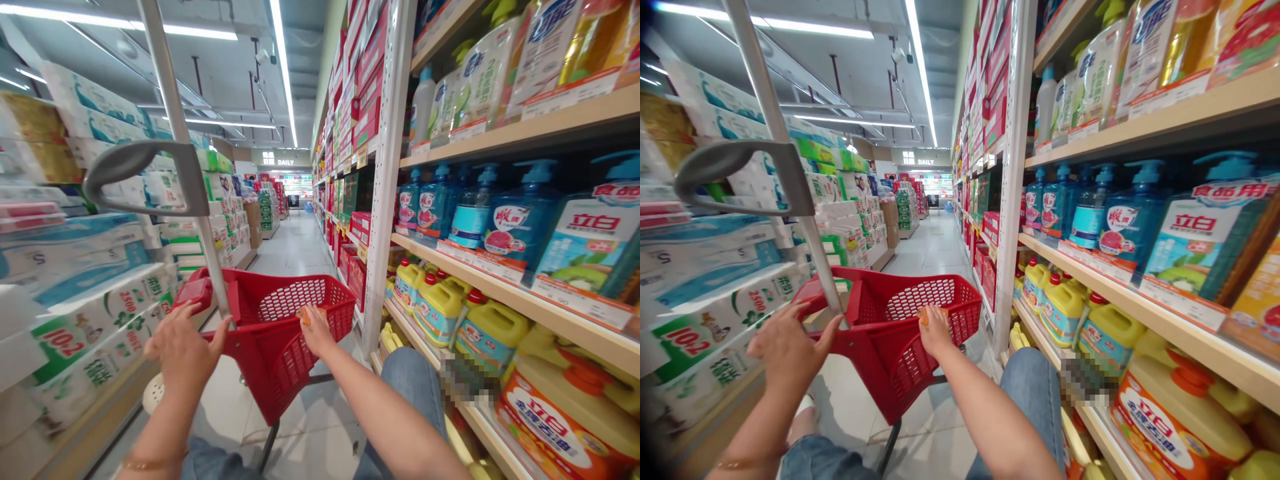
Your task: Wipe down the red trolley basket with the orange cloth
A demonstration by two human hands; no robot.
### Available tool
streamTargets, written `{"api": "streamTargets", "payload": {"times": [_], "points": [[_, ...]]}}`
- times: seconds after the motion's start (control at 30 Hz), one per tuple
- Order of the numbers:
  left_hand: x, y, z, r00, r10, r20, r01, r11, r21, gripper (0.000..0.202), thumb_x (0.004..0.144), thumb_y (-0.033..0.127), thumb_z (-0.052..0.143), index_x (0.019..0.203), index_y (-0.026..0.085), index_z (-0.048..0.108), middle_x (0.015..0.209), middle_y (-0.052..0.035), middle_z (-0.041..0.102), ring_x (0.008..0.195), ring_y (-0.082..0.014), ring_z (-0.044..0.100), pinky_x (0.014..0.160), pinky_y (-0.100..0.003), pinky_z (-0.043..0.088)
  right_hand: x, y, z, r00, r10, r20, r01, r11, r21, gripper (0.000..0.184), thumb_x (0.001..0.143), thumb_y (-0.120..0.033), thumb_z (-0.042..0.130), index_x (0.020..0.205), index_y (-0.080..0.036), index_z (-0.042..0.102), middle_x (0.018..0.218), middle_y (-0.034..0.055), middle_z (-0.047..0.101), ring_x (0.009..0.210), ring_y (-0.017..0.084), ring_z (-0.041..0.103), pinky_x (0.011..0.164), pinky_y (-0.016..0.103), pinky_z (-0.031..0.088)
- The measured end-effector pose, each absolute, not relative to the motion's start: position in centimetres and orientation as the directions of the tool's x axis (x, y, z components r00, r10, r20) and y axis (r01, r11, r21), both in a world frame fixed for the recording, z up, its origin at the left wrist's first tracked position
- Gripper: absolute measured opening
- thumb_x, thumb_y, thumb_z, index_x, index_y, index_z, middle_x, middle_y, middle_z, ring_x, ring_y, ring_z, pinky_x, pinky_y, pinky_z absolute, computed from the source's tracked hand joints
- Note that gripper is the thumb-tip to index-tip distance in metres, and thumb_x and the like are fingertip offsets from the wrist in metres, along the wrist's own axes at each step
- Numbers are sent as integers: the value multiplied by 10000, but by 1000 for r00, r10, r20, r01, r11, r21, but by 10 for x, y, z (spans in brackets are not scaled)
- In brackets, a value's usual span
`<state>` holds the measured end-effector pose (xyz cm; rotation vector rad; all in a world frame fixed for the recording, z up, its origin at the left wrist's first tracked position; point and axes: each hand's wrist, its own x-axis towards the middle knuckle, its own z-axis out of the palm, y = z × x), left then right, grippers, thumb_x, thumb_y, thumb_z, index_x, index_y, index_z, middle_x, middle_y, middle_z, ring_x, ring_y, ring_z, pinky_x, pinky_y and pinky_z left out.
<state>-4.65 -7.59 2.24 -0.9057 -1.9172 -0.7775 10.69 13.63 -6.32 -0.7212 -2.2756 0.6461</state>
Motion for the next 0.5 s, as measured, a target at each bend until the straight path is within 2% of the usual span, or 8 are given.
{"api": "streamTargets", "payload": {"times": [0.03,0.1,0.2,0.27,0.37,0.5], "points": [[-53,-81,26,-373,421,827,824,560,86,486,823,588,468,989,151,601,1073,-159,615,1101,-316,498,936,-447,329,105,131,-63,-646,622,442,298,739,-604,493,911,-234,440,1396,-158,389,1453,110,389,1378,235,274,1128,479,210],[-60,-86,30,-387,586,712,809,586,-43,457,860,571,405,821,194,659,888,-109,665,945,-299,553,879,-449,334,99,114,-63,-686,531,497,208,798,-566,518,910,-248,452,1413,-166,358,1467,100,367,1386,219,253,1133,463,207],[-51,-85,33,-399,633,663,773,621,-127,494,894,536,351,724,212,683,780,-90,674,849,-276,569,809,-420,334,92,90,-63,-694,402,598,72,864,-498,566,915,-251,442,1450,-175,277,1499,97,306,1402,205,204,1137,459,201],[-40,-83,35,-398,615,680,761,635,-129,508,894,538,351,706,208,688,758,-91,678,834,-273,580,785,-405,334,91,85,-62,-673,407,618,64,864,-499,574,914,-241,436,1457,-181,260,1504,99,293,1404,209,197,1137,471,197],[-32,-85,38,-375,629,681,803,587,-100,492,881,537,386,684,205,691,689,-80,675,770,-258,597,752,-384,344,94,96,-57,-663,464,588,111,837,-535,535,915,-244,441,1431,-180,317,1478,106,347,1388,216,248,1138,478,191],[-47,-92,35,-181,707,684,965,262,-16,348,876,458,445,803,227,695,763,-36,699,786,-199,605,776,-332,378,99,111,-46,-654,535,535,189,800,-569,481,909,-243,462,1377,-146,406,1434,130,411,1361,224,309,1134,469,202]]}}
